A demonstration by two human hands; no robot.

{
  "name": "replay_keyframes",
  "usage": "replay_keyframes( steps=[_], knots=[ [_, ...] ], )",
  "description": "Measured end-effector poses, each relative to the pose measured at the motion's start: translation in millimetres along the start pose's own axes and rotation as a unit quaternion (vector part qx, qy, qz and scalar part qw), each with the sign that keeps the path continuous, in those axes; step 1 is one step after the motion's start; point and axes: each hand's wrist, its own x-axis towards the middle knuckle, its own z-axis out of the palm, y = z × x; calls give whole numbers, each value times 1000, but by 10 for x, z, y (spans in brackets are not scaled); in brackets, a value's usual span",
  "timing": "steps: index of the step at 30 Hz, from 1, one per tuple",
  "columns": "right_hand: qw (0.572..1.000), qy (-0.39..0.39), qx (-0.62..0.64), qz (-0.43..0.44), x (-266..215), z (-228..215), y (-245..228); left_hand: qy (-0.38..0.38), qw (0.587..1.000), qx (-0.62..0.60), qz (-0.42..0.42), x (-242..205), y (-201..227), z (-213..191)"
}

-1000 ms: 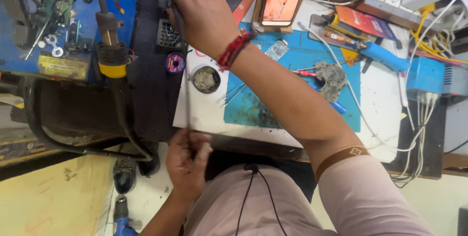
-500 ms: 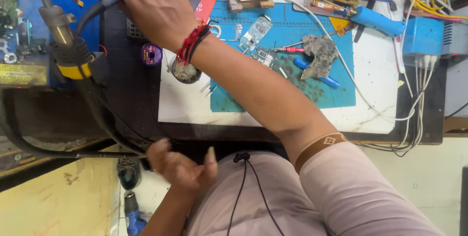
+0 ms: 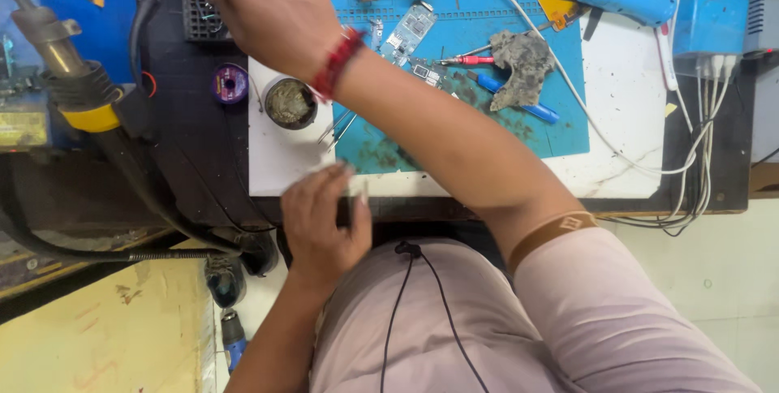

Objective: The person uses a soldering iron and tweezers to apply solder to a small circuit board. They then switch to a hot air gun to heat the board while holding it with tweezers, and finally return to using the soldering iron to finish the work.

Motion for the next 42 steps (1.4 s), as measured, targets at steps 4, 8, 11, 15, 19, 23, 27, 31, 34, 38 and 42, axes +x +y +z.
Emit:
replay_keyframes(
  steps=[4,8,11,15,19,23,27,31,34,38,42],
  knots=[
    [984,-32,161,72,-534,-918,-331,-38,991,122,-42,268,-148,71],
    [959,-122,232,106,-1203,-1665,-677,-71,986,133,-76,406,-200,111],
    [921,-130,322,175,-1577,-1904,-737,-55,988,120,-76,422,-208,147],
    [888,-94,349,285,-1928,-2039,-698,-20,991,100,-91,404,-206,150],
    [798,-60,409,438,-2192,-2048,-613,-17,992,-30,-119,345,-34,143],
    [723,-40,479,496,-2361,-1989,-498,-109,976,-171,-84,278,275,308],
    [773,34,410,483,-2451,-2133,-352,-147,978,-148,-3,368,359,475],
    [805,122,280,509,-2468,-2276,-133,-160,986,-34,45,570,310,625],
    [825,96,257,495,-2425,-2296,-44,-200,978,29,50,720,307,812],
    [921,25,147,361,-2331,-2289,-44,-222,970,74,64,863,280,993],
    [961,-24,66,268,-2253,-2297,-43,-238,966,79,63,890,236,1031]
  ],
)
